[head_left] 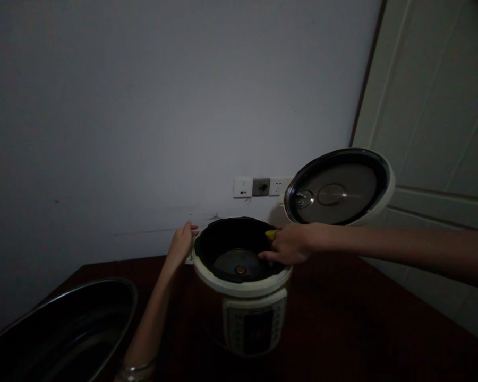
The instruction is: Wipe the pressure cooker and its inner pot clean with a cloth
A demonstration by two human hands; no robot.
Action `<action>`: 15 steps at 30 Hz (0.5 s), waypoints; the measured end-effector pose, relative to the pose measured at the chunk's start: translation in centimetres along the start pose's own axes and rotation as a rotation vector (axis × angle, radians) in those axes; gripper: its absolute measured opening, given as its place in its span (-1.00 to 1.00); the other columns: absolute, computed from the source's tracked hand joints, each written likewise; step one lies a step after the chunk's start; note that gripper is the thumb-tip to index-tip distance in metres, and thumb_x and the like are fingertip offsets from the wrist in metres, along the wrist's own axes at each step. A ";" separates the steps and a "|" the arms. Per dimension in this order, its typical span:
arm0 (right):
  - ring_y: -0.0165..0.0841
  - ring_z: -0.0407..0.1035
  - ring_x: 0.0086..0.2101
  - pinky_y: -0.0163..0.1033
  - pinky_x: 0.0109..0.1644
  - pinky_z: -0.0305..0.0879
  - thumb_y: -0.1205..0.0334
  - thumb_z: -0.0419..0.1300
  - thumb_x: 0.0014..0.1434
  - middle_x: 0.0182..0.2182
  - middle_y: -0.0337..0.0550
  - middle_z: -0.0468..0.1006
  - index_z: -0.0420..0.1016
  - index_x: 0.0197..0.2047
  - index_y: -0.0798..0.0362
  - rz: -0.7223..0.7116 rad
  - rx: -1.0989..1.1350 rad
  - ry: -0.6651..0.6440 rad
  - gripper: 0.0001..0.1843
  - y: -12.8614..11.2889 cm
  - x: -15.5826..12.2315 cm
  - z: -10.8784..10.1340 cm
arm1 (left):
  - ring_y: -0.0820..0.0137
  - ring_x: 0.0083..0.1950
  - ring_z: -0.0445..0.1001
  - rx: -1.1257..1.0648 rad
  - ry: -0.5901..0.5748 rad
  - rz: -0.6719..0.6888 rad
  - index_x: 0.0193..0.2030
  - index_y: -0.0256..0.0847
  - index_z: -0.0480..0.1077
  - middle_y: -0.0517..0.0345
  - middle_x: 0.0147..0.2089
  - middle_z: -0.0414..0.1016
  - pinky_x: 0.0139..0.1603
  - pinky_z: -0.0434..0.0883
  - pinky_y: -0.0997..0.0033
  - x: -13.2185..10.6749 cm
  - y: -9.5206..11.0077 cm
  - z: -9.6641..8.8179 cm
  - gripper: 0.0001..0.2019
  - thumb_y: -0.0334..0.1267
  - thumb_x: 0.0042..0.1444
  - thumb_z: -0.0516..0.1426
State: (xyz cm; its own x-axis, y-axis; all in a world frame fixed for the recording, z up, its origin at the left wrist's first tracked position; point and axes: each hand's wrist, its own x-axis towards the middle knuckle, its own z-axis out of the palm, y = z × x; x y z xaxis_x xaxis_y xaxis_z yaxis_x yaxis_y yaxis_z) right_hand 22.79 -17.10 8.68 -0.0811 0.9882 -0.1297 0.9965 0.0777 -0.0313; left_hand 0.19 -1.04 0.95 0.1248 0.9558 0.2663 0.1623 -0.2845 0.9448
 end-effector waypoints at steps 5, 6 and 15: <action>-0.04 0.46 -0.20 0.08 -0.07 0.32 -0.31 -0.15 0.14 -0.29 0.13 0.56 0.55 -0.13 0.17 -0.121 0.131 -0.224 -0.24 -4.2 -4.0 -1.3 | 0.18 -0.21 0.55 -0.048 0.007 -0.035 -0.30 -0.30 0.43 -0.18 -0.26 0.58 -0.10 0.38 0.23 0.4 -0.4 0.1 -0.57 -0.02 0.11 -0.12; -0.03 0.44 -0.15 0.07 -0.04 0.31 -0.30 -0.14 0.14 -0.20 0.14 0.55 0.51 -0.03 0.15 -0.153 0.195 -0.211 -0.25 -4.9 -4.7 -1.1 | 0.18 -0.21 0.55 -0.056 -0.003 -0.034 -0.30 -0.31 0.43 -0.19 -0.25 0.58 -0.10 0.38 0.22 0.5 -0.6 0.1 -0.57 -0.01 0.11 -0.12; -0.08 -0.38 0.30 0.01 0.34 -0.26 -0.24 -0.04 0.17 0.34 0.14 -0.31 -0.26 0.37 0.26 -0.450 0.312 -0.091 -0.04 -8.1 -4.8 2.3 | 0.20 -0.29 0.55 -0.175 -0.018 -0.068 -0.23 -0.36 0.43 -0.15 -0.32 0.58 -0.16 0.42 0.19 0.7 -1.0 0.1 -0.54 -0.01 0.11 -0.11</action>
State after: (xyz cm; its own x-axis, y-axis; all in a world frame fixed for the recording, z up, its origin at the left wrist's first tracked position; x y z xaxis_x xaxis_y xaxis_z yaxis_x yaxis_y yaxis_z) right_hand 15.01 -22.77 7.27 -0.5124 0.8502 -0.1206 0.8109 0.4329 -0.3938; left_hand 0.25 -0.12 0.20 0.1368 0.9705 0.1988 -0.0017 -0.2004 0.9797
